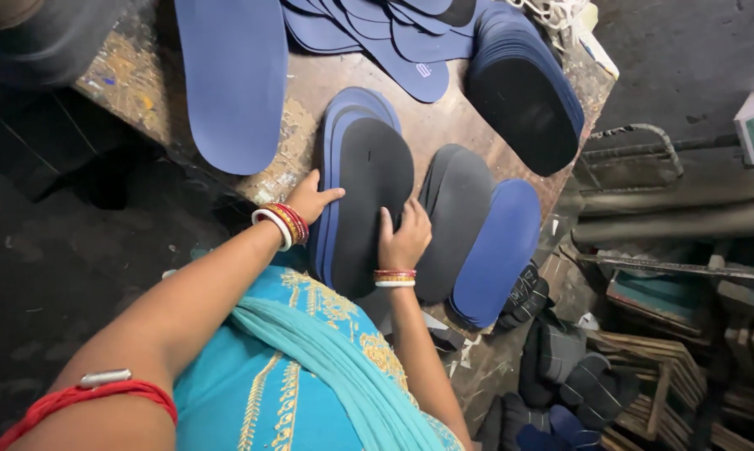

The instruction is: The recorder is arranging and stacking blue shoe insoles on a workbench in a shoe manufacturing facility.

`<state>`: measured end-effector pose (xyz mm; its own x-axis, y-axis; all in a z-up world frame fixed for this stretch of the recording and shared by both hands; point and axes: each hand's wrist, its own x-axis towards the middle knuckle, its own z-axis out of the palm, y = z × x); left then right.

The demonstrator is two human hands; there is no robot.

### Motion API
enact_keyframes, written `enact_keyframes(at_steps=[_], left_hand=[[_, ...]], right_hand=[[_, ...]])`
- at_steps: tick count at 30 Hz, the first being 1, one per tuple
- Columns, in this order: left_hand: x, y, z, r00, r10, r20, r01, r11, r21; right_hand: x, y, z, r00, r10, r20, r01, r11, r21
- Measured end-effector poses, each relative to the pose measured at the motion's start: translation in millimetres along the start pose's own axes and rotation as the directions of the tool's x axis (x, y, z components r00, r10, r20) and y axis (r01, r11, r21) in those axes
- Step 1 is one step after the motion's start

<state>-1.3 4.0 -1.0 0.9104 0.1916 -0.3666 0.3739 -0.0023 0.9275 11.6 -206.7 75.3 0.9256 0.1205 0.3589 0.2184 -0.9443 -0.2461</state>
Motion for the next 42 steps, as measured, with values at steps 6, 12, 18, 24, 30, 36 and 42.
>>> enact_keyframes(at_steps=[6,12,18,24,30,36,42], left_hand=[[-1.2,1.3,-1.0,0.999,0.004,0.034,0.002,0.985,-0.173],[3.0,-6.1,5.5,1.0,0.018,-0.005,-0.018,0.996,-0.091],[-22.2,46.8,32.4,0.955,0.286,0.078,-0.233,0.888,-0.396],[-49.5,117.3,45.0,0.706,0.047,0.706,0.51,0.659,-0.553],[-57.7,101.5,90.2,0.799,0.01,0.602,0.43,0.69,-0.583],[-59.1,108.5,89.2,0.82,-0.059,0.569,0.43,0.72,-0.545],[-57.3,96.7,97.4,0.812,-0.043,0.582,0.511,0.536,-0.672]], right_hand=[[31.5,52.6,-64.7,0.962,0.214,-0.17,-0.127,0.902,0.413],[34.1,145.8,-34.6,0.999,0.025,0.02,-0.023,0.995,-0.098],[17.2,63.8,-28.6,0.854,0.103,0.51,-0.45,0.639,0.624],[23.1,35.4,-115.6,0.941,0.103,0.323,-0.339,0.34,0.877],[26.8,57.3,-121.0,0.949,0.19,0.251,-0.273,0.895,0.354],[4.5,29.5,-140.5,0.965,0.195,-0.176,-0.116,0.918,0.38],[31.2,210.5,-139.1,0.934,0.312,-0.173,-0.294,0.948,0.124]])
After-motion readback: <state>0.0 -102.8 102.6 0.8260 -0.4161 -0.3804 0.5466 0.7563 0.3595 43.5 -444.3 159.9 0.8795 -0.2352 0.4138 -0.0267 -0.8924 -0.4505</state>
